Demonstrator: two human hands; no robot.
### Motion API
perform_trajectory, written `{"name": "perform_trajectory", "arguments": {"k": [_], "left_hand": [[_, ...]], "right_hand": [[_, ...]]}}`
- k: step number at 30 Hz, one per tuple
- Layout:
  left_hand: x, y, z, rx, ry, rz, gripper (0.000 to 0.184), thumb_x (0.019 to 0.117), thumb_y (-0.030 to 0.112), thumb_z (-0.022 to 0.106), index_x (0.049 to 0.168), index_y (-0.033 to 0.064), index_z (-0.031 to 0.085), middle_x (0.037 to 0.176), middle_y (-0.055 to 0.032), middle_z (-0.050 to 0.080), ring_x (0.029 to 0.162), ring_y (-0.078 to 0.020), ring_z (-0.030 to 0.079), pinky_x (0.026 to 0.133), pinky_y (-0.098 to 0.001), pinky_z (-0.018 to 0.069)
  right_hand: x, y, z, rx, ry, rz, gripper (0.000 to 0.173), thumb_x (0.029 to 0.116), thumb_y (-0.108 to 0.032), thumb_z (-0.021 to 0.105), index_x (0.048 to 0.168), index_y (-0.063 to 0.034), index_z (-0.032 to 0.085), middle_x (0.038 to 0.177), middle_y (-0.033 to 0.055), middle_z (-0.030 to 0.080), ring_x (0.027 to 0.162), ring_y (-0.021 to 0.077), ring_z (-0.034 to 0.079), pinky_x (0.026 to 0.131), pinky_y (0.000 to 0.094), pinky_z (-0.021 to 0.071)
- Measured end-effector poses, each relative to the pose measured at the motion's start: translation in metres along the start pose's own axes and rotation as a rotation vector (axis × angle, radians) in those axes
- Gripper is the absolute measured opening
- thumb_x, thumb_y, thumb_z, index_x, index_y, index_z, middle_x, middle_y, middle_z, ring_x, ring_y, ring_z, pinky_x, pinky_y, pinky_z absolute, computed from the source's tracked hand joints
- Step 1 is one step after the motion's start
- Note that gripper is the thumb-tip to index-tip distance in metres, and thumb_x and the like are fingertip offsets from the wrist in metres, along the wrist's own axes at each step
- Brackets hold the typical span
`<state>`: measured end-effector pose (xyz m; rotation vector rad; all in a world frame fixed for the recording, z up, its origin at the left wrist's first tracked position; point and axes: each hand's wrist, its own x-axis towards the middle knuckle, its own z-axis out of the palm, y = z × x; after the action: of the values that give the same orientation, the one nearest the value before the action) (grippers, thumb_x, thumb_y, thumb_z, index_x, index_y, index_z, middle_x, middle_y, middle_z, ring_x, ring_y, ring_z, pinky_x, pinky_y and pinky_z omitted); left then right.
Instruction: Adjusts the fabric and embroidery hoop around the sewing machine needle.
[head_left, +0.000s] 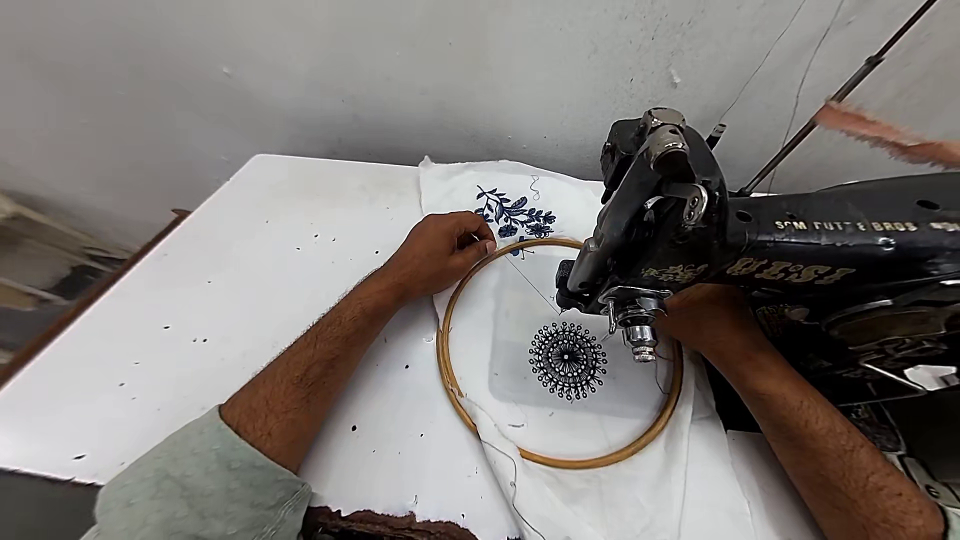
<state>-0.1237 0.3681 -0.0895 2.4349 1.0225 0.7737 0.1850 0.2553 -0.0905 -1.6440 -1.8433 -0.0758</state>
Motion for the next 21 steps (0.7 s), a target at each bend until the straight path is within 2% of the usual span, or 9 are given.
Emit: {"name": "perform_trajectory", "arguments": {"k": [2, 4, 7, 10, 13, 15, 17, 19, 21], "left_hand": [[0.0, 0.003, -0.003, -0.04, -0.002, -0.073, 0.017, 0.1035, 0.02, 0.061, 0.103, 0.0062, 0.07, 0.074, -0.0006, 0.064, 0.061, -0.0064, 0.057, 0.061, -0.0258, 0.049], [0.0, 0.003, -0.003, -0.055, -0.032, -0.1, 0.017, 0.1042, 0.02, 0.06, 0.103, 0.0061, 0.069, 0.071, -0.0004, 0.063, 0.056, -0.0057, 0.057, 0.057, -0.0241, 0.0505], [-0.001, 0.002, -0.002, -0.023, -0.054, -0.088, 0.017, 0.1041, 0.02, 0.059, 0.101, 0.006, 0.069, 0.066, 0.001, 0.056, 0.054, -0.0065, 0.047, 0.055, -0.0255, 0.0415], [0.0, 0.0, -0.003, 0.05, -0.019, -0.116, 0.018, 0.1042, 0.022, 0.059, 0.103, 0.0076, 0.07, 0.073, -0.0007, 0.062, 0.057, -0.0088, 0.053, 0.058, -0.0295, 0.0462], [0.001, 0.001, -0.001, 0.016, 0.157, -0.194, 0.023, 0.1051, 0.02, 0.055, 0.107, 0.0015, 0.068, 0.092, -0.0117, 0.068, 0.073, -0.0199, 0.065, 0.07, -0.0423, 0.055], [0.003, 0.014, -0.001, -0.282, 0.288, -0.27, 0.021, 0.108, 0.015, 0.047, 0.111, -0.001, 0.06, 0.109, -0.0118, 0.07, 0.09, -0.0173, 0.072, 0.081, -0.0371, 0.0597], [0.005, 0.037, 0.001, -0.82, 0.379, -0.327, 0.015, 0.1112, 0.011, 0.034, 0.108, 0.0053, 0.048, 0.112, -0.0086, 0.071, 0.095, -0.0176, 0.074, 0.087, -0.0367, 0.0617], [0.002, 0.059, 0.007, -1.149, 0.383, -0.352, 0.022, 0.1126, 0.017, 0.03, 0.102, 0.0133, 0.049, 0.097, -0.0027, 0.068, 0.077, -0.0137, 0.071, 0.077, -0.0336, 0.0629], [-0.001, 0.07, 0.015, -1.088, 0.244, -0.34, 0.023, 0.1112, 0.018, 0.035, 0.099, 0.0142, 0.053, 0.083, 0.0032, 0.061, 0.057, -0.0032, 0.054, 0.055, -0.0194, 0.0513]], "right_hand": [[0.001, 0.003, 0.001, 0.022, -0.016, -0.013, 0.025, 0.0953, -0.02, 0.06, 0.096, 0.0038, 0.069, 0.089, 0.0228, 0.068, 0.087, 0.0349, 0.068, 0.073, 0.0554, 0.0498], [0.001, -0.003, -0.005, 0.031, -0.081, 0.005, 0.023, 0.0948, -0.019, 0.06, 0.091, 0.0022, 0.068, 0.083, 0.0191, 0.066, 0.08, 0.0306, 0.066, 0.068, 0.0516, 0.0481], [-0.001, -0.023, -0.019, 0.072, -0.258, 0.109, 0.021, 0.0988, -0.012, 0.066, 0.082, 0.0012, 0.067, 0.073, 0.0152, 0.061, 0.069, 0.0256, 0.059, 0.062, 0.047, 0.0449], [-0.002, -0.026, -0.019, 0.065, -0.261, 0.126, 0.024, 0.0969, -0.007, 0.065, 0.074, -0.0016, 0.062, 0.065, 0.0103, 0.055, 0.061, 0.0212, 0.054, 0.057, 0.0423, 0.041], [0.0, -0.024, -0.024, 0.025, -0.336, 0.115, 0.022, 0.0944, -0.011, 0.067, 0.073, -0.0063, 0.063, 0.063, 0.0075, 0.056, 0.059, 0.021, 0.055, 0.055, 0.043, 0.042], [0.006, -0.034, -0.032, -0.031, -0.524, 0.198, 0.026, 0.097, -0.016, 0.072, 0.075, -0.0051, 0.066, 0.065, 0.0094, 0.058, 0.063, 0.0231, 0.057, 0.059, 0.0445, 0.0435], [0.003, -0.039, -0.027, -0.049, -0.502, 0.183, 0.019, 0.0948, -0.011, 0.074, 0.082, 0.0012, 0.067, 0.075, 0.0173, 0.063, 0.073, 0.0307, 0.062, 0.067, 0.05, 0.047], [-0.006, -0.036, -0.015, 0.018, -0.326, 0.131, 0.01, 0.0929, -0.004, 0.073, 0.094, 0.0049, 0.07, 0.09, 0.0237, 0.067, 0.086, 0.037, 0.066, 0.076, 0.0553, 0.0504], [-0.01, -0.031, -0.007, 0.063, -0.189, 0.119, 0.009, 0.0928, 0.0, 0.07, 0.098, 0.007, 0.07, 0.095, 0.0268, 0.068, 0.09, 0.0408, 0.067, 0.079, 0.0593, 0.0512]]}}
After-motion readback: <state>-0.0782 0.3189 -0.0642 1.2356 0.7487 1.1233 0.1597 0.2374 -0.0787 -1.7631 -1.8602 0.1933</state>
